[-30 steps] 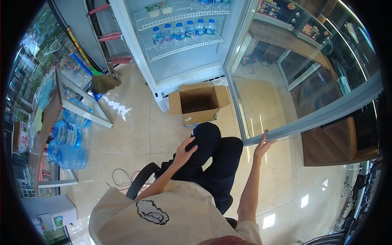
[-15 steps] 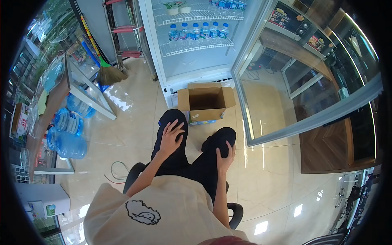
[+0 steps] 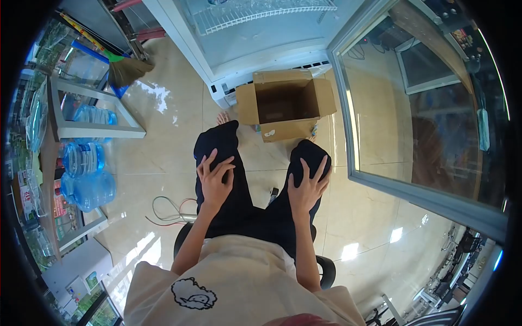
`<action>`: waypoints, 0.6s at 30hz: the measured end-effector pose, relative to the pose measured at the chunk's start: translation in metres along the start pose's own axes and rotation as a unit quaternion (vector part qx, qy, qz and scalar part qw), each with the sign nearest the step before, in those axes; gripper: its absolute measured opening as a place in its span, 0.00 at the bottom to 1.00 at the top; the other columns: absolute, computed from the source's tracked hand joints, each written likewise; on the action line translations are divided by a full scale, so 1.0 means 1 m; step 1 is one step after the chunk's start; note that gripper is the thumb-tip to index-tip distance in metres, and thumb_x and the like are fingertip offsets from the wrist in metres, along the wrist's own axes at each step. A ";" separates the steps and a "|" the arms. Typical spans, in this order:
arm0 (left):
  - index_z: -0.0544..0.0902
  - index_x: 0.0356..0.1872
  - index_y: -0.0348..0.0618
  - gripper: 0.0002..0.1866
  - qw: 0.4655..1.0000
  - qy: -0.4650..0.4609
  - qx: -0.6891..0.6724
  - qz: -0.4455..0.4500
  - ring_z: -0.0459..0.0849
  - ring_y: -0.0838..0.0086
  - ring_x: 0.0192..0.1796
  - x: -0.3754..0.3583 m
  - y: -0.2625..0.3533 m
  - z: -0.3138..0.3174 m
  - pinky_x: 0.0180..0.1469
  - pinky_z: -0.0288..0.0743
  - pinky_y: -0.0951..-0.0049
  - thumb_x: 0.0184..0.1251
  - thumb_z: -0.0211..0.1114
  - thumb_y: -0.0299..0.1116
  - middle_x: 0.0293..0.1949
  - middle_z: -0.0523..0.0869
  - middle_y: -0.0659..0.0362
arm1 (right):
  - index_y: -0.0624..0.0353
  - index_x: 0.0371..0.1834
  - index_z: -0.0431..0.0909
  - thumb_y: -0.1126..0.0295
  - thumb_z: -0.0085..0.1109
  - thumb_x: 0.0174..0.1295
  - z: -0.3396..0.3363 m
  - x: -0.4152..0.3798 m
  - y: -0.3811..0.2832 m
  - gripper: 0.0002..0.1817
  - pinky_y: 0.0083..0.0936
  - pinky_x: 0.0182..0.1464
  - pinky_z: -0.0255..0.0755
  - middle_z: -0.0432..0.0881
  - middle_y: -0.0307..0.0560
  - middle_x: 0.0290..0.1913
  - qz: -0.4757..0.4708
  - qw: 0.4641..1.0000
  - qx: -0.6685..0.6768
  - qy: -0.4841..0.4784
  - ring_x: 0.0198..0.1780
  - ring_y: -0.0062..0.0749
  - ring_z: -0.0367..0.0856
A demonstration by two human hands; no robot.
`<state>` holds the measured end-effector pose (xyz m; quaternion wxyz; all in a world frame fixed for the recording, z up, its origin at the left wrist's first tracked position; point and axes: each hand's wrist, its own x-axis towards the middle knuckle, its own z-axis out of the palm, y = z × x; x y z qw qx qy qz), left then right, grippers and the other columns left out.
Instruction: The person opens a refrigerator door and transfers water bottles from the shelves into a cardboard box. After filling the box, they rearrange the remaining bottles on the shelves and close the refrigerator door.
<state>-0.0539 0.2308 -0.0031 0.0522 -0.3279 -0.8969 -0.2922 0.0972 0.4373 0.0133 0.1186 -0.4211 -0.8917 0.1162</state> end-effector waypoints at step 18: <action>0.87 0.37 0.51 0.05 0.994 0.053 0.037 -0.083 0.72 0.62 0.75 0.098 -0.033 0.022 0.77 0.57 0.48 0.62 0.72 0.26 0.50 0.92 0.71 | 0.40 0.58 0.84 0.65 0.71 0.57 0.028 0.121 0.012 0.22 0.62 0.79 0.53 0.60 0.52 0.82 0.016 0.999 0.006 0.040 0.80 0.70 0.53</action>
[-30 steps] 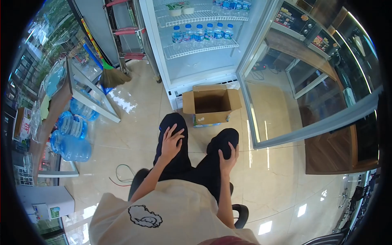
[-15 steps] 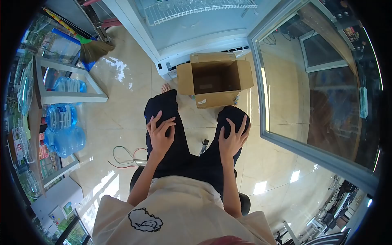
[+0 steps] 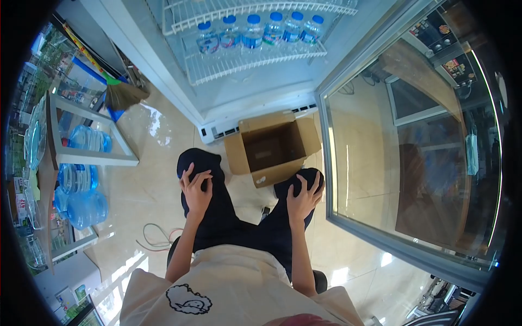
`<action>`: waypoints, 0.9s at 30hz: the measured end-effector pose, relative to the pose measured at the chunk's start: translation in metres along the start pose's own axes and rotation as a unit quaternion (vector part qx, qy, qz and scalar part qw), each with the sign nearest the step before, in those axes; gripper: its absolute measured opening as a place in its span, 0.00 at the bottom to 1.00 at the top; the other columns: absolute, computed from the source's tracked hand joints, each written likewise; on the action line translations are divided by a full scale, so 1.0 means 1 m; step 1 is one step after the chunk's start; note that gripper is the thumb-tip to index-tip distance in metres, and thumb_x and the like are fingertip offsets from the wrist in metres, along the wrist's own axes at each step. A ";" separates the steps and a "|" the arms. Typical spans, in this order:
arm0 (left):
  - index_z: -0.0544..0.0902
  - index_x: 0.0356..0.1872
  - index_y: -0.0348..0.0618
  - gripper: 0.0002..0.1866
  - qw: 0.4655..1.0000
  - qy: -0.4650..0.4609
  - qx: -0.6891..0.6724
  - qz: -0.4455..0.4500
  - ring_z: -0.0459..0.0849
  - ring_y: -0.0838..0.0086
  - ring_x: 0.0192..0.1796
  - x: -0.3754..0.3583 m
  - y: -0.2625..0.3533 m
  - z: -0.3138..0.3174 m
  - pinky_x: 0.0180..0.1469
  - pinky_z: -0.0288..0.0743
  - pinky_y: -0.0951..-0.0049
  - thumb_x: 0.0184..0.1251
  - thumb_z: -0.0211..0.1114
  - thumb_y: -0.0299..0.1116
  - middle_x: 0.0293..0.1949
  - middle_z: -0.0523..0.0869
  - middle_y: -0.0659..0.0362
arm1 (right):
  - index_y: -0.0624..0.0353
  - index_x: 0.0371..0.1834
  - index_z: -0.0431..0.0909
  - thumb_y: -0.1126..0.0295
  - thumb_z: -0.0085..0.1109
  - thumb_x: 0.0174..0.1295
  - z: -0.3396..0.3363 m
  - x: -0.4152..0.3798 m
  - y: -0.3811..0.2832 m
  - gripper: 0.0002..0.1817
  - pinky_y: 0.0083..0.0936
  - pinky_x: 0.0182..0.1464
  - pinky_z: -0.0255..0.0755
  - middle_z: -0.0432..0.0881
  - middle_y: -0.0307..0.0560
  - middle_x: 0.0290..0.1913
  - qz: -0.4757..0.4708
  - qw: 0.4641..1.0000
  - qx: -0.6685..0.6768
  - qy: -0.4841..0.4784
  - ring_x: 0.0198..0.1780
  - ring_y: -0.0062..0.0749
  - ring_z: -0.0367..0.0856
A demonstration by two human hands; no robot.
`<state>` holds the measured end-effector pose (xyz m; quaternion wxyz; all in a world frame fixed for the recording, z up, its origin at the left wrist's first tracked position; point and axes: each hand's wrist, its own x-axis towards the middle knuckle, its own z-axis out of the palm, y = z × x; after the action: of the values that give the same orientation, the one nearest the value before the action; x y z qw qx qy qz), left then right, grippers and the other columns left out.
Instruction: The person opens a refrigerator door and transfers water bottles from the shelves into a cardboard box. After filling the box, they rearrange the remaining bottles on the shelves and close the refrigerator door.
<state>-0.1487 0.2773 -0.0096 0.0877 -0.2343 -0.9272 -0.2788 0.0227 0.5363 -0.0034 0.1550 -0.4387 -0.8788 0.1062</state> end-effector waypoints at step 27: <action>0.69 0.70 0.40 0.31 0.913 0.201 -0.264 0.236 0.80 0.51 0.62 0.487 0.241 -0.039 0.63 0.76 0.59 0.66 0.67 0.23 0.67 0.75 0.44 | 0.57 0.71 0.69 0.52 0.71 0.64 -0.205 0.443 -0.267 0.37 0.44 0.49 0.80 0.71 0.52 0.72 -0.313 0.890 0.268 0.195 0.46 0.46 0.87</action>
<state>-0.4570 0.6206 0.2798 0.2708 -0.3996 -0.7005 -0.5256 -0.3506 0.7449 0.3524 0.4598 -0.0941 -0.8610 0.1960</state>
